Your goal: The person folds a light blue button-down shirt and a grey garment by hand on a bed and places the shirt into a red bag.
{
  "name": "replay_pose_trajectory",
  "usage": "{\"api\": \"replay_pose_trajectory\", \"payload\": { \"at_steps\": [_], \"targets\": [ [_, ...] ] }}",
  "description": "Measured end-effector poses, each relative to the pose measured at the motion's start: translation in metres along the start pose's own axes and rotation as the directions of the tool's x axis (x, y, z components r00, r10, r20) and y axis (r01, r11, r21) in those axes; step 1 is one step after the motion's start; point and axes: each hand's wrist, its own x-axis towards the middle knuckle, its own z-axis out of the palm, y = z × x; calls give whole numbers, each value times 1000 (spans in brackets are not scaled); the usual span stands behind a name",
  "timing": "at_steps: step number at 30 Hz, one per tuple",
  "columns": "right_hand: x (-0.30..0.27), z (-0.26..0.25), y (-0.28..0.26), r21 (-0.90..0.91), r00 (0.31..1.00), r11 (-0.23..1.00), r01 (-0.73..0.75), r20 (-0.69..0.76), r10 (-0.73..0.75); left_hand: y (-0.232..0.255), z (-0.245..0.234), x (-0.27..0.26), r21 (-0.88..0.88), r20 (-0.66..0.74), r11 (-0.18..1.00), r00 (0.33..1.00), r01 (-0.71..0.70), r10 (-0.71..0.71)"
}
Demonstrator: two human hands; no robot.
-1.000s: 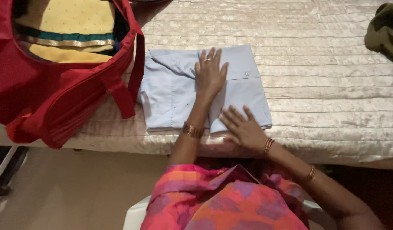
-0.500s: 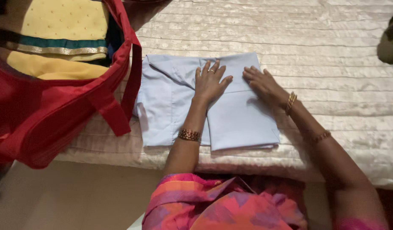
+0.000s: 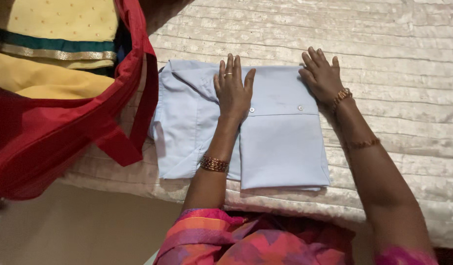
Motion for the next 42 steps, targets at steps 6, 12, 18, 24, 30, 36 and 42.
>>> {"api": "replay_pose_trajectory", "payload": {
  "at_steps": [6,12,18,24,30,36,42],
  "targets": [
    [-30,-4,-69,179,905,926,334,213,-367,5,-6,-3,253,271,967,961,-22,-49],
    [-30,-25,-84,126,985,992,-13,170,-8,3,-4,-3,148,146,989,989,-6,-15],
    [-25,-32,-34,298,982,940,-167,-32,184,3,-6,-4,20,-8,1000,1000,-18,18],
    [-14,-16,-16,233,984,963,-136,-81,158,9,-13,-7,-48,70,997,996,-58,61],
    [-18,-20,-3,471,959,844,-259,20,283,15,-13,-4,-521,85,853,996,15,34],
    [-21,-24,0,500,944,822,-273,-27,329,17,-9,5,-575,92,814,995,79,-32],
    [-25,-19,-14,140,967,989,-42,-242,75,13,-9,7,-286,-46,957,998,-46,34]
  ]
}}
